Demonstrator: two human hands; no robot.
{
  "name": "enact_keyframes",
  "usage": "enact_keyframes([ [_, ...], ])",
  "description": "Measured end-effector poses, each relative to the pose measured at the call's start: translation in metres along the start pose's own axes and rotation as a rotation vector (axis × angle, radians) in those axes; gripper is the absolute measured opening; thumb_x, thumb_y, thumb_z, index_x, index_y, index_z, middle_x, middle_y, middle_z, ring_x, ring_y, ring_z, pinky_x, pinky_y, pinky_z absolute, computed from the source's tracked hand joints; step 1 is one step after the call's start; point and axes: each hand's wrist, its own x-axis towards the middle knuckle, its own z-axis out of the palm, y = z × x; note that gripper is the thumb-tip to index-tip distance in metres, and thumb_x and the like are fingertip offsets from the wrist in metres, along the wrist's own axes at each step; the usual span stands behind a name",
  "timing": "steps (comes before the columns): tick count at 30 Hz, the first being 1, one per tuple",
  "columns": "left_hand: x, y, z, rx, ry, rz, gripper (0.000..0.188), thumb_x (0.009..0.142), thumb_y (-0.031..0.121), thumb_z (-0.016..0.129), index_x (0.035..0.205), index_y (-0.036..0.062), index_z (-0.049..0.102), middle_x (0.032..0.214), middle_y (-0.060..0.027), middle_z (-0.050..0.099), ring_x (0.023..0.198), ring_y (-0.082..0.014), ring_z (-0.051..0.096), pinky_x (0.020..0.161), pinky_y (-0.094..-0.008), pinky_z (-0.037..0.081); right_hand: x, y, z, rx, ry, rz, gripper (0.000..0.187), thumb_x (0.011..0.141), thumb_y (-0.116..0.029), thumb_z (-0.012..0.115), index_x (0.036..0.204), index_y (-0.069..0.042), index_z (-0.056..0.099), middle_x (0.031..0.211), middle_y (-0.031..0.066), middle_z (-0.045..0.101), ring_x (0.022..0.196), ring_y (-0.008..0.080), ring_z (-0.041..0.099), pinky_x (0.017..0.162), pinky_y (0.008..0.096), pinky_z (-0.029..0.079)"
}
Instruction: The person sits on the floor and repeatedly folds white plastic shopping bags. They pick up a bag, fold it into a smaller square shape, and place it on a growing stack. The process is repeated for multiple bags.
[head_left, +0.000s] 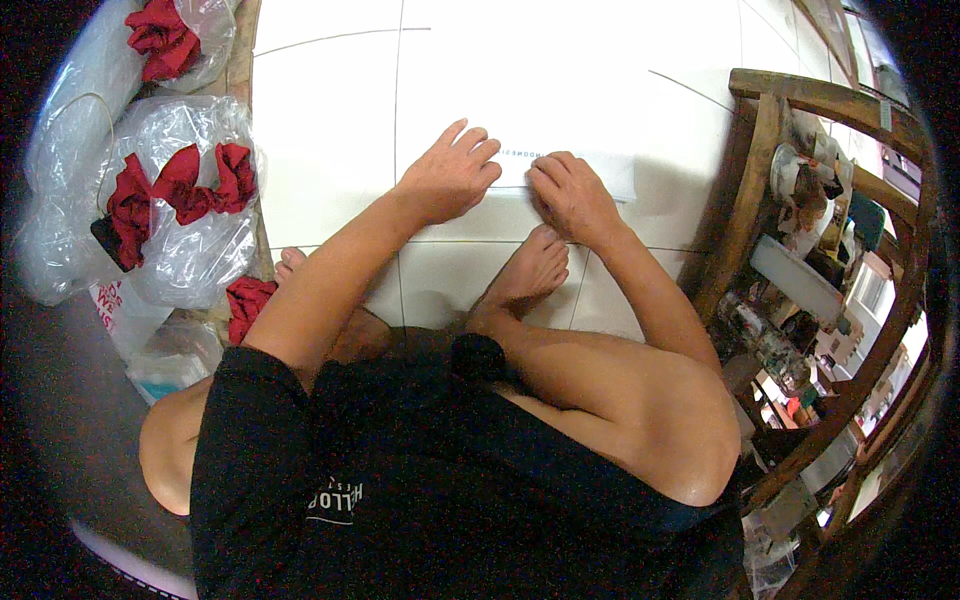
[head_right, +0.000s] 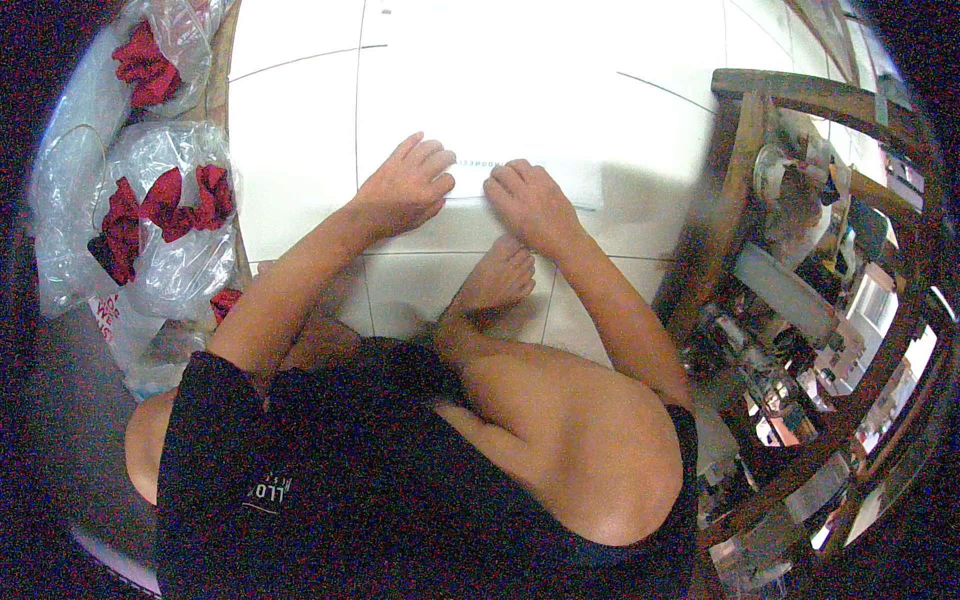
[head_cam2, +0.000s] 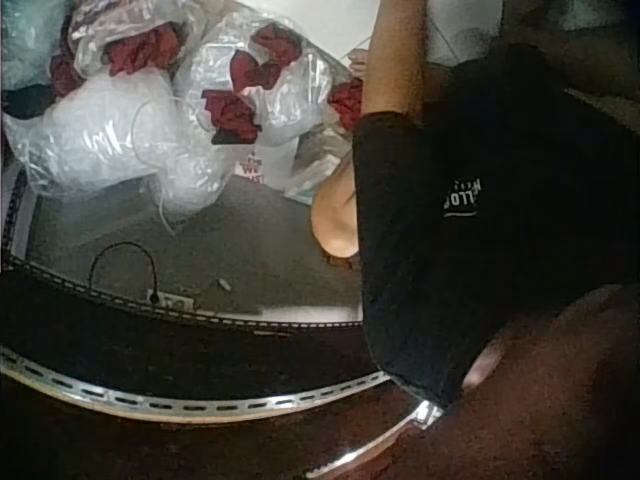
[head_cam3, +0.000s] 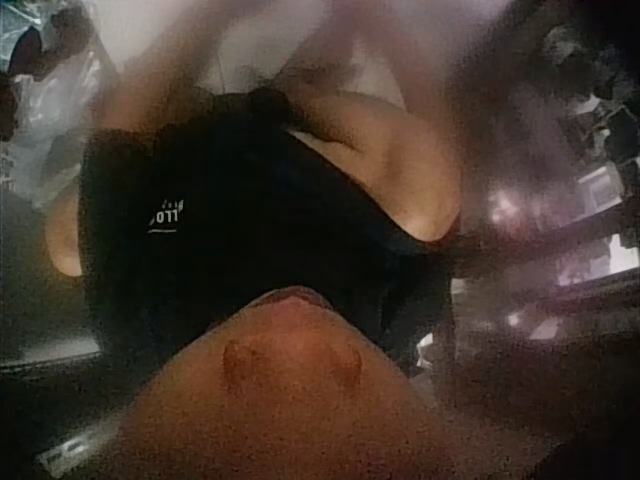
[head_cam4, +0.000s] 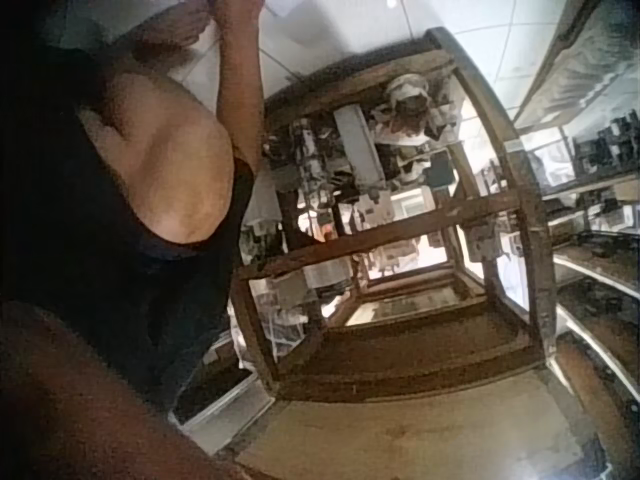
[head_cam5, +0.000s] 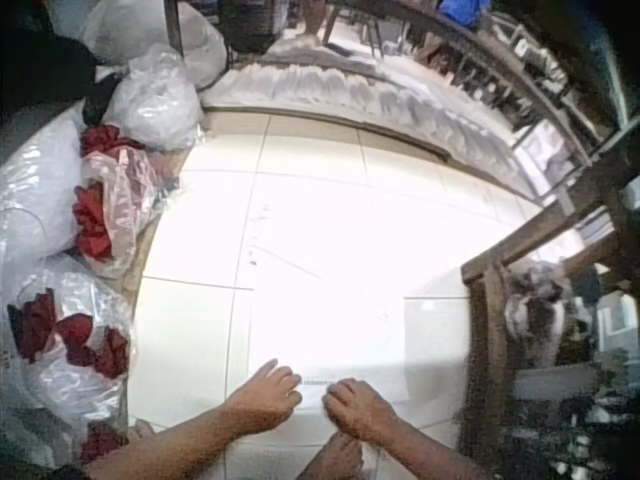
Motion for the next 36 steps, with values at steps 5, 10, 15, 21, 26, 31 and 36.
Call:
enact_keyframes([
  [5,0.000,-0.001,0.005,0.066,0.047,0.038,0.014,0.077,0.011,0.064,0.089,0.0036,0.061,0.119,-0.0146,0.059,0.120,-0.0325,0.052,0.110,-0.0520,0.037,-0.001,0.002,0.002,0.012,0.006,-0.012,0.033,0.074,-0.009,0.069,0.105,-0.008,0.059,0.110,0.0094,0.060,0.104,0.0287,0.058,0.083,0.0405,0.050],
  [10,-0.001,0.000,0.008,0.072,0.103,0.045,0.014,0.076,0.009,0.062,0.088,0.0018,0.061,0.117,-0.0156,0.060,0.119,-0.0321,0.053,0.109,-0.0508,0.040,0.001,-0.002,-0.001,0.013,0.007,0.010,0.034,0.074,-0.009,0.070,0.105,-0.009,0.058,0.109,0.0092,0.060,0.103,0.0294,0.058,0.083,0.0408,0.050],
  [15,0.000,-0.002,0.009,0.046,0.125,0.035,0.016,0.075,0.009,0.062,0.088,0.0004,0.061,0.116,-0.0159,0.060,0.118,-0.0318,0.054,0.107,-0.0488,0.042,0.001,-0.002,0.002,0.002,0.010,0.032,0.033,0.074,-0.009,0.071,0.105,-0.008,0.059,0.108,0.0094,0.060,0.101,0.0298,0.057,0.084,0.0411,0.049],
  [21,-0.001,-0.004,0.004,0.018,0.044,0.029,0.023,0.077,0.015,0.068,0.094,0.0010,0.061,0.119,-0.0150,0.058,0.120,-0.0320,0.052,0.109,-0.0496,0.040,0.004,-0.003,-0.001,0.004,-0.005,0.037,0.033,0.073,-0.006,0.070,0.104,-0.007,0.059,0.106,0.0097,0.061,0.100,0.0295,0.058,0.083,0.0405,0.051],
  [26,-0.001,-0.003,0.003,0.045,0.002,0.016,0.029,0.078,0.017,0.070,0.101,0.0020,0.060,0.120,-0.0142,0.058,0.122,-0.0325,0.051,0.110,-0.0515,0.037,0.004,-0.001,0.002,-0.015,0.021,0.047,0.032,0.074,-0.006,0.067,0.105,-0.006,0.058,0.104,0.0102,0.062,0.098,0.0297,0.059,0.082,0.0401,0.051],
  [31,-0.007,-0.005,-0.004,0.069,0.122,0.022,0.031,0.078,0.018,0.068,0.104,0.0037,0.061,0.121,-0.0133,0.059,0.114,-0.0290,0.055,0.098,-0.0472,0.044,0.003,-0.002,0.000,-0.026,0.008,0.008,0.032,0.075,-0.007,0.066,0.106,-0.006,0.058,0.104,0.0102,0.063,0.099,0.0293,0.060,0.083,0.0403,0.052],
  [36,-0.027,0.034,0.005,0.008,-0.092,0.106,0.022,0.079,0.014,0.059,0.098,0.0031,0.063,0.116,-0.0110,0.061,0.093,-0.0207,0.063,0.077,-0.0345,0.049,0.001,0.002,0.005,-0.032,0.046,0.073,0.034,0.074,-0.009,0.066,0.107,-0.006,0.059,0.105,0.0098,0.063,0.098,0.0288,0.060,0.081,0.0403,0.052],
])
